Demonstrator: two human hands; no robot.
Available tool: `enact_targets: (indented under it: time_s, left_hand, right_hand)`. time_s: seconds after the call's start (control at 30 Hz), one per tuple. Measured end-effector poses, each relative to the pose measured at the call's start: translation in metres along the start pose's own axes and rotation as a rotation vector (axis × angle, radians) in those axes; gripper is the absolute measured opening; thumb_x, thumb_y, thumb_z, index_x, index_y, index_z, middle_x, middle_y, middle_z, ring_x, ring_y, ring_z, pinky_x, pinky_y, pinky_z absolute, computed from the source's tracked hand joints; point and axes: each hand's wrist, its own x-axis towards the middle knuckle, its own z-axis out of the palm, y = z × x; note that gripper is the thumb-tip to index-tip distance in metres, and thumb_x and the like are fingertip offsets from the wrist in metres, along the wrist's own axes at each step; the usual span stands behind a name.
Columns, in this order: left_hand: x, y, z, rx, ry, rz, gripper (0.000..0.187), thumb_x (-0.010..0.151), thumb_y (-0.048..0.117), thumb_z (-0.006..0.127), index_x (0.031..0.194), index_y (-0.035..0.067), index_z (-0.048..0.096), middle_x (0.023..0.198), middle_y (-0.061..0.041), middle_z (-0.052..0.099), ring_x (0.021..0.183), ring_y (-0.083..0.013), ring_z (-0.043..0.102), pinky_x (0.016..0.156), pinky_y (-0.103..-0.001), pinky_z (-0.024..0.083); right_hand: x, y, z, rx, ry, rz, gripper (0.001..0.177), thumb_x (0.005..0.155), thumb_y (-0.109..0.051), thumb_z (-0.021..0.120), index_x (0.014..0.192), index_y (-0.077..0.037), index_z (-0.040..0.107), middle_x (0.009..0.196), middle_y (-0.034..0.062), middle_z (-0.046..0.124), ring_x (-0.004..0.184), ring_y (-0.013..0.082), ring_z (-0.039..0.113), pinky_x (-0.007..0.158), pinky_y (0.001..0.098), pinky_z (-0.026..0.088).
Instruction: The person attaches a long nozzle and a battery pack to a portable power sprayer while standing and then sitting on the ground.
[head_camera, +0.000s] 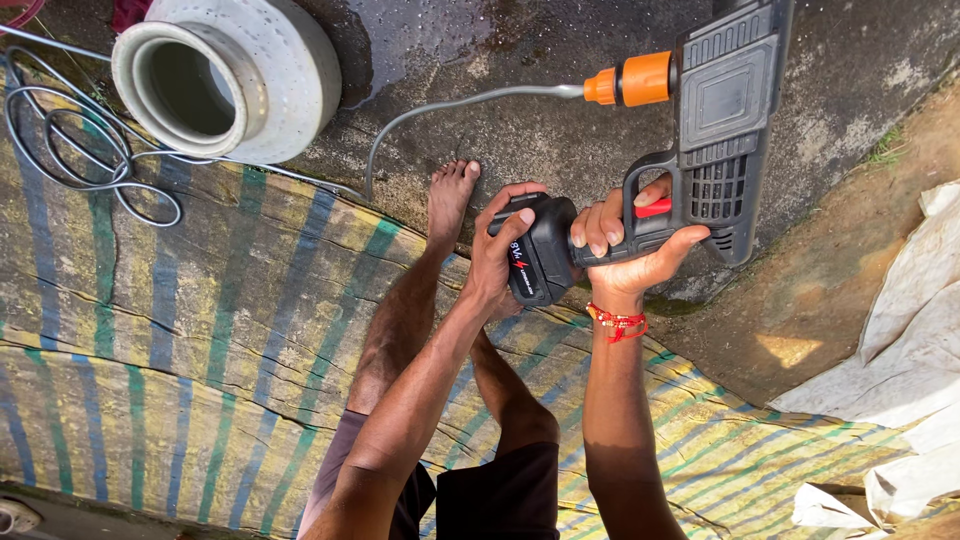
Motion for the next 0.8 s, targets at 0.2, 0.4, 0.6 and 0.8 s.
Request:
enact_targets:
  time_s: [0.2, 0.4, 0.6, 0.8]
  left_hand:
    - [-0.007, -0.013, 0.01, -0.032, -0.016, -0.036, 0.052, 0.089, 0.033, 0.069, 0.129, 0.0, 0.062, 0.11, -0.011, 0.07, 0.094, -0.0165, 0.069, 0.085, -0.03, 0.06]
    - [-0.012, -0.017, 0.012, -0.053, -0.024, -0.037, 0.053, 0.089, 0.032, 0.07, 0.129, -0.001, 0.062, 0.11, -0.011, 0.07, 0.096, -0.0163, 0.069, 0.087, -0.03, 0.059]
    - [-0.005, -0.011, 0.005, -0.004, -0.002, 0.026, 0.052, 0.091, 0.033, 0.068, 0.129, -0.001, 0.063, 0.113, -0.011, 0.071, 0.101, -0.0168, 0.068, 0.094, -0.03, 0.055]
    - [0.002, -0.004, -0.001, -0.009, 0.014, 0.024, 0.053, 0.09, 0.035, 0.067, 0.129, -0.001, 0.063, 0.114, -0.011, 0.07, 0.101, -0.0175, 0.068, 0.094, -0.03, 0.056]
  right_hand:
    - [-0.013, -0.009, -0.016, 0.021, 0.012, 0.013, 0.067, 0.095, -0.078, 0.052, 0.111, -0.013, 0.05, 0.068, 0.0041, 0.046, 0.052, 0.0163, 0.047, 0.057, 0.0374, 0.044]
    - [-0.018, -0.01, -0.021, 0.036, 0.006, 0.019, 0.067, 0.095, -0.078, 0.053, 0.111, -0.013, 0.049, 0.068, 0.0047, 0.047, 0.052, 0.0167, 0.047, 0.058, 0.0372, 0.045]
    - [-0.003, -0.005, -0.008, 0.022, -0.025, 0.022, 0.067, 0.095, -0.078, 0.054, 0.111, -0.013, 0.049, 0.068, 0.0046, 0.046, 0.051, 0.017, 0.046, 0.056, 0.0374, 0.044]
    - [0.008, 0.0, 0.008, -0.011, -0.014, 0.002, 0.067, 0.096, -0.077, 0.054, 0.109, -0.011, 0.05, 0.065, 0.0041, 0.043, 0.048, 0.0151, 0.044, 0.053, 0.0361, 0.045]
